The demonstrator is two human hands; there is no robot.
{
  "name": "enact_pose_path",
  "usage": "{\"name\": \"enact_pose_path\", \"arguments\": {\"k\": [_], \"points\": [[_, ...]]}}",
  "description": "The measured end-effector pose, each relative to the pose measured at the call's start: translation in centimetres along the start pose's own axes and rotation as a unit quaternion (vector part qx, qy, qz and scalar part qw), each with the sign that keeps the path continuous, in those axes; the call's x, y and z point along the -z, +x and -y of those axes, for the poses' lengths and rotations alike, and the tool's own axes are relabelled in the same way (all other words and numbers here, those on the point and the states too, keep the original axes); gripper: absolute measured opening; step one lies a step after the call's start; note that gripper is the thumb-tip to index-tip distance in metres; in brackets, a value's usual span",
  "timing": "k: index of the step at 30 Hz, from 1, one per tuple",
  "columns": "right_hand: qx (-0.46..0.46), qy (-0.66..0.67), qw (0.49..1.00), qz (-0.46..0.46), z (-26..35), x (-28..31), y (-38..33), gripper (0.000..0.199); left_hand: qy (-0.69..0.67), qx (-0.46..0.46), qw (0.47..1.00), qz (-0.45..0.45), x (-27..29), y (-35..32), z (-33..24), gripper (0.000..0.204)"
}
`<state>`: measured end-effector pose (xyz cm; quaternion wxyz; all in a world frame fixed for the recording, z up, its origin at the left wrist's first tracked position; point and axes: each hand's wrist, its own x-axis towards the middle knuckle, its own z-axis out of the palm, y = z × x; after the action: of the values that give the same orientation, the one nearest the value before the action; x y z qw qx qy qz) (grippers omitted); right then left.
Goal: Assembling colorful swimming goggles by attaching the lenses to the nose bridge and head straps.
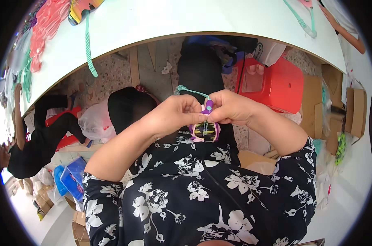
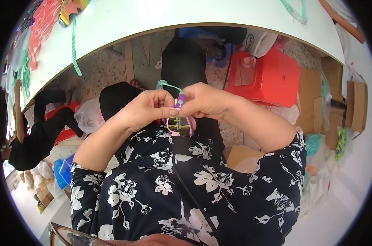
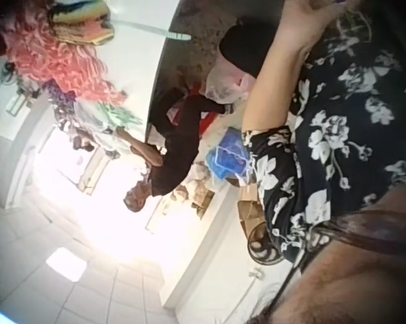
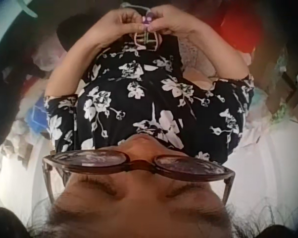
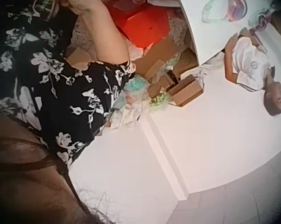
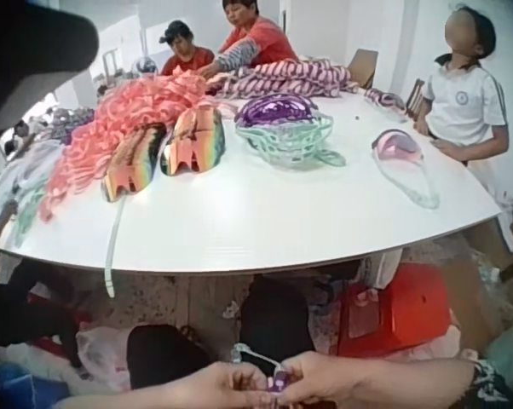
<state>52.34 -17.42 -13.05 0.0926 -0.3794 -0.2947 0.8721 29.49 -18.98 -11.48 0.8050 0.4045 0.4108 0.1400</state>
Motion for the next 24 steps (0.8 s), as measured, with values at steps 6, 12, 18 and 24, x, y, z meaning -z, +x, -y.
{"name": "enact_pose_path", "arguments": {"k": [6, 12, 18, 24], "points": [[0.077, -0.074, 0.989, -0.105, -0.3, 0.2, -0.1, 0.020, 0.057, -0.045, 0.991, -0.114, -0.8, 0.3, 0.9, 0.014], [0.350, -0.355, 0.786, -0.366, -5.5, -5.9, -2.8, 0.053, 0.180, -0.152, 0.936, -0.260, -2.3, 0.0, 3.0, 0.017], [0.374, -0.260, 0.805, -0.381, -8.9, -6.3, -1.5, 0.058, 0.036, -0.154, 0.954, -0.255, -3.6, -2.4, 5.6, 0.015], [0.367, -0.230, 0.818, -0.379, -8.8, -7.0, -1.1, 0.056, -0.088, -0.158, 0.941, -0.286, -4.8, -2.3, 7.3, 0.015]]}}
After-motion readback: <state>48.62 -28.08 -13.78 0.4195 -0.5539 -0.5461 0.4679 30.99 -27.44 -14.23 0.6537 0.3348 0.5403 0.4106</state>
